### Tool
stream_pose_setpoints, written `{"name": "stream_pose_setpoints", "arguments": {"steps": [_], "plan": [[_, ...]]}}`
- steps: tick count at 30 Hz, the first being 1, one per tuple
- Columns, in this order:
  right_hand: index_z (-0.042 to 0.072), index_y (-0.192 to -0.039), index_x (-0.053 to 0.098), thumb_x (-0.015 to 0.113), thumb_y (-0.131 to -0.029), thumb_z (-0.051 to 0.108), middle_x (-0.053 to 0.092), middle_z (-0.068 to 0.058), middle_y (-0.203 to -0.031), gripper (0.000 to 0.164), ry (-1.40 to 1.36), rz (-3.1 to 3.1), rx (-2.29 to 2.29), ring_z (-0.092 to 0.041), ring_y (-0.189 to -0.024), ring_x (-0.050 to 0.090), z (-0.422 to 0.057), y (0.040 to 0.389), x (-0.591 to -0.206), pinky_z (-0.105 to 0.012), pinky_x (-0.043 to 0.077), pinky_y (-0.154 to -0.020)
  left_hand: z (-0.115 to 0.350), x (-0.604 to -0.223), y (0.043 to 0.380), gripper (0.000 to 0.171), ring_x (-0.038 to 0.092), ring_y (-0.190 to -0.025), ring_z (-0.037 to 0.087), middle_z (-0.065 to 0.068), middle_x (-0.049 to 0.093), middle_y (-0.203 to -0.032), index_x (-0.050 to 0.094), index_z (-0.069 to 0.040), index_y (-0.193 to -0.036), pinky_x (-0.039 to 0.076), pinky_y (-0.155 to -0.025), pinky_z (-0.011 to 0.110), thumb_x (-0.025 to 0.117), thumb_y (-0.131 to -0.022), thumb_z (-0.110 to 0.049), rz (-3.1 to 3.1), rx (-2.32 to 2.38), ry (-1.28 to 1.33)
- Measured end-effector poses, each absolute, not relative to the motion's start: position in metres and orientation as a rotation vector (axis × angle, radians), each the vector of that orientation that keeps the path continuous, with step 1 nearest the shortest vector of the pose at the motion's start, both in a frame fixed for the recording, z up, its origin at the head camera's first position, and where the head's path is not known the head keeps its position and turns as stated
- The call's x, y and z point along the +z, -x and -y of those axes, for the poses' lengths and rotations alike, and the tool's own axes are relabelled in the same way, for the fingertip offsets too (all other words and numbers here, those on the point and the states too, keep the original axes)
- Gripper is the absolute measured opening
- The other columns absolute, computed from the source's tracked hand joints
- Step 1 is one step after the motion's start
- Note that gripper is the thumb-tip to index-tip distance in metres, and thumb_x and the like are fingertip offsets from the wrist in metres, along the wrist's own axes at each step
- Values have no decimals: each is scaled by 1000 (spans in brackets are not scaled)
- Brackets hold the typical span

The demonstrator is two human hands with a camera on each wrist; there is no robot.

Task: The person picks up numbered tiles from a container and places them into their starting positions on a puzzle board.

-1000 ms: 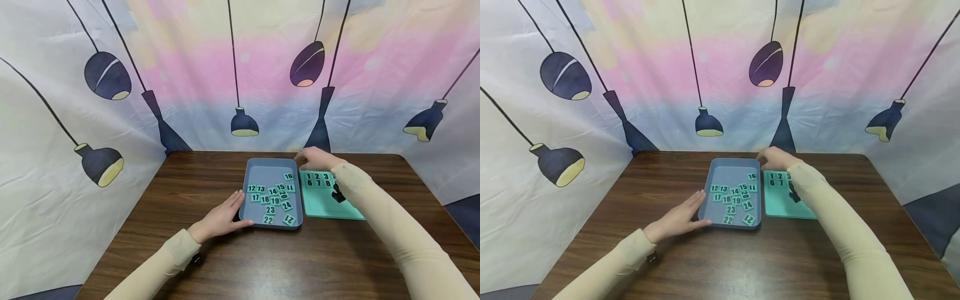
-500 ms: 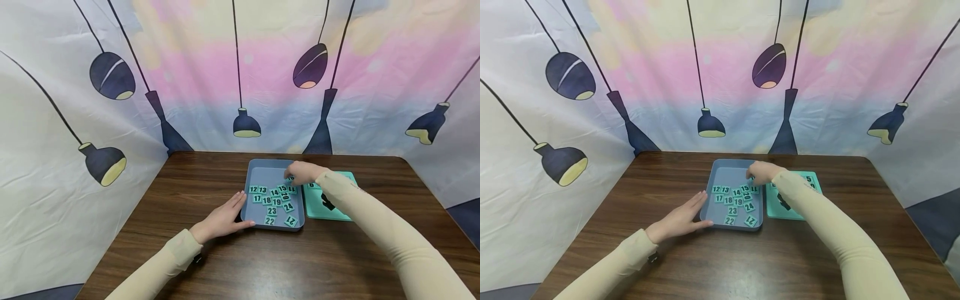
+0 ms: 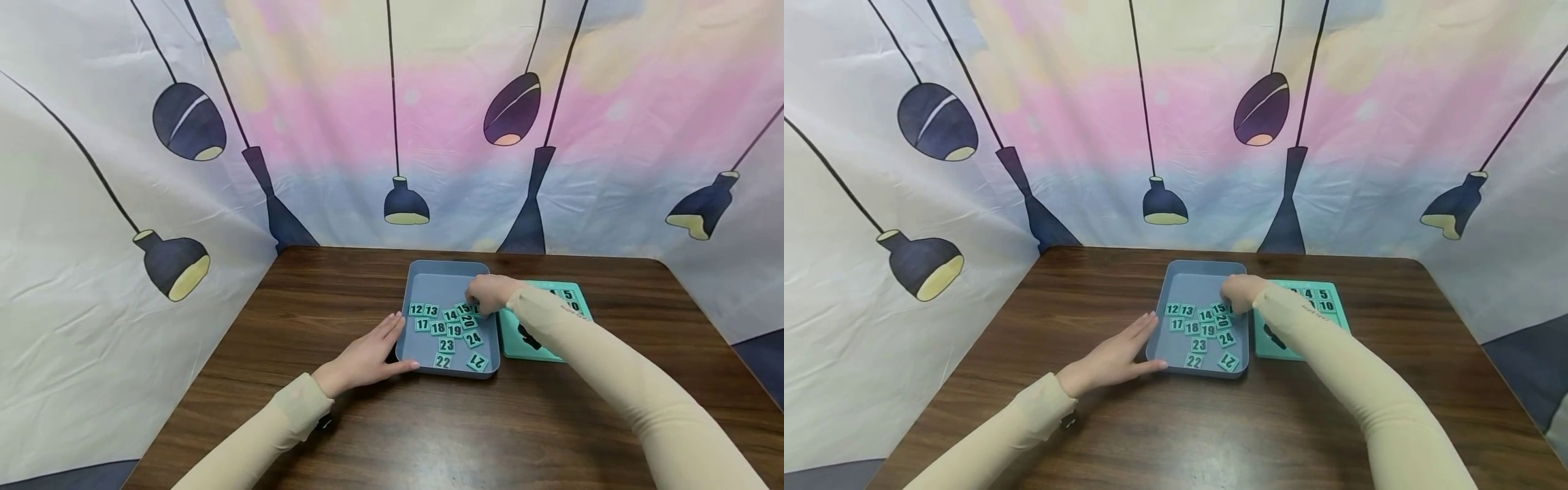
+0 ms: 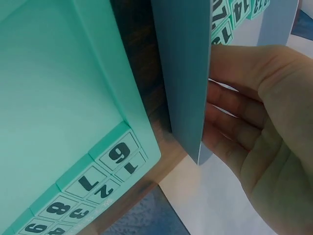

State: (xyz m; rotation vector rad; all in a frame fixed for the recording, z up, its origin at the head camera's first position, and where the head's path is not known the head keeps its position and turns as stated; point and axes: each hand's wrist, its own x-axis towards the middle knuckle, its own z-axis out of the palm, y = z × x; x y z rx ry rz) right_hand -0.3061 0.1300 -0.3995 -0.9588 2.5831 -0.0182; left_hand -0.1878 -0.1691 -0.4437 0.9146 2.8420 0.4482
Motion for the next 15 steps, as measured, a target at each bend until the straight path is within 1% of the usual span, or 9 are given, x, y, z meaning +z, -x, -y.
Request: {"name": "stream_pose_setpoints", "arguments": {"steps": [2, 3, 4, 5, 8, 10, 12, 13, 15], "plan": [[15, -72, 48, 67, -83, -11, 21, 3, -70, 33, 967, -2585, -16, -15, -63, 23, -129, 307, -402, -34, 21, -63, 169, -444, 187, 97, 14, -153, 25, 18, 18, -166, 24, 0, -159, 29, -118, 43, 53, -95, -67, -2843, 433, -911], [14, -72, 48, 65, -83, -12, 20, 3, -70, 33, 978, -2585, -17, -15, -62, 22, -128, 307, -403, -34, 21, -63, 169, -444, 187, 97, 14, -153, 25, 18, 18, -166, 24, 0, -159, 29, -118, 43, 53, -95, -68, -2842, 432, -910], [14, -74, 51, 65, -83, -12, 23, 4, -70, 31, 982, -2587, -19, -15, -62, 24, -128, 308, -403, -34, 22, -62, 170, -443, 187, 97, 14, -153, 25, 18, 18, -166, 23, 0, -159, 30, -118, 43, 52, -95, -68, -2841, 428, -909], [14, -77, 57, 65, -84, -12, 30, 5, -70, 28, 986, -2593, -20, -13, -63, 27, -128, 308, -403, -32, 24, -62, 170, -443, 187, 98, 14, -153, 25, 17, 17, -166, 23, -1, -159, 30, -118, 43, 52, -95, -68, -2841, 425, -907], [9, -89, 68, 64, -86, -11, 47, -1, -75, 21, 1002, -2595, -25, -15, -66, 32, -125, 310, -403, -33, 27, -63, 169, -442, 187, 97, 15, -153, 26, 17, 18, -166, 24, 0, -159, 31, -117, 44, 52, -95, -68, -2838, 430, -908], [8, -101, 73, 64, -87, -10, 61, -5, -87, 25, 993, -2597, -40, -15, -70, 41, -124, 312, -403, -32, 32, -65, 169, -441, 187, 97, 15, -153, 26, 18, 18, -166, 24, 0, -159, 31, -117, 45, 53, -95, -68, -2836, 437, -909], [6, -108, 73, 64, -89, -8, 66, -10, -97, 25, 992, -2590, -46, -18, -76, 51, -121, 314, -403, -31, 40, -68, 169, -441, 187, 97, 15, -153, 26, 18, 18, -166, 24, 0, -159, 31, -117, 44, 53, -95, -68, -2833, 439, -905], [5, -112, 73, 65, -90, -7, 68, -12, -104, 27, 989, -2589, -52, -20, -82, 57, -119, 315, -403, -31, 45, -72, 169, -441, 188, 98, 14, -153, 25, 18, 18, -166, 23, 0, -159, 30, -117, 44, 52, -95, -68, -2832, 433, -901], [4, -120, 71, 68, -91, -3, 68, -14, -115, 30, 975, -2588, -68, -27, -98, 64, -116, 315, -402, -36, 54, -82, 168, -442, 188, 98, 14, -153, 25, 18, 18, -166, 23, -1, -159, 29, -118, 43, 52, -95, -68, -2833, 428, -896]]}}
